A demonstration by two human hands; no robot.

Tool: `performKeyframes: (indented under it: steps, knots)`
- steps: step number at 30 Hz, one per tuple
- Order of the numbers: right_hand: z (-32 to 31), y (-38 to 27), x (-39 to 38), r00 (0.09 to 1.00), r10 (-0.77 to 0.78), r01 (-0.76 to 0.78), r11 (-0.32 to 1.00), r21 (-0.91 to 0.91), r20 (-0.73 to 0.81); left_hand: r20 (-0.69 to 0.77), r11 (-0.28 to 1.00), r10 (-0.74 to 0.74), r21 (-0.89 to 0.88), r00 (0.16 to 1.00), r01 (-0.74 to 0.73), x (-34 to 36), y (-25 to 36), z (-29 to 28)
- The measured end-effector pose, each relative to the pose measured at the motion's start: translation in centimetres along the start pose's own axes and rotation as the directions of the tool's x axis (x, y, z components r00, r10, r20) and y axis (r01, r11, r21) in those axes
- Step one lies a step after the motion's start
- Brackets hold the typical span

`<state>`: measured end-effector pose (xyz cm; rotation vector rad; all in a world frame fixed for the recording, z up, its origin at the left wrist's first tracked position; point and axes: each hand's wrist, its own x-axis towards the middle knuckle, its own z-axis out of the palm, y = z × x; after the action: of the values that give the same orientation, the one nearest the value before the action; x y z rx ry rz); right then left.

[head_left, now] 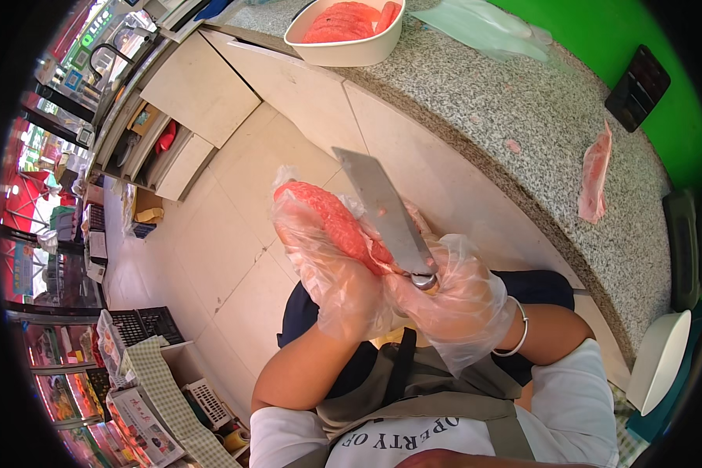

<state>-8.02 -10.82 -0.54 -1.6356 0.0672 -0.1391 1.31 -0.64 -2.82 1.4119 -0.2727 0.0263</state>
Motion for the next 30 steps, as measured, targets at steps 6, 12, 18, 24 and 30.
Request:
performKeyframes:
  steps: [6, 12, 18, 24, 30]
  knots:
    - [0.4, 0.2, 0.1, 0.981, 0.068, -0.033, 0.981, 0.191, -0.182, 0.143, 0.919, -0.261, -0.265, 0.955, 0.291, -0.1, 1.9, 0.7]
    - [-0.7, -2.8, 0.1, 0.977, 0.202, -0.160, 0.907, 0.389, -0.070, 0.059, 0.974, -0.192, -0.112, 0.980, 0.198, -0.4, 0.8, 0.5]
    - [-1.7, -3.7, 0.2, 0.984, 0.169, -0.119, 0.859, 0.497, -0.056, 0.112, 0.970, -0.174, -0.152, 0.978, 0.190, 0.2, 1.1, 0.8]
    - [-2.1, -3.0, 0.1, 0.977, 0.161, -0.115, 0.951, 0.286, -0.142, 0.382, 0.562, -0.384, -0.625, 0.841, 0.541, 2.2, 2.0, -0.2]
    - [-3.6, -0.8, 1.0, 0.882, -0.432, 0.433, 0.589, -0.682, 0.188, 0.414, 0.472, -0.363, -0.691, 0.835, 0.548, 3.5, 2.5, -1.3]
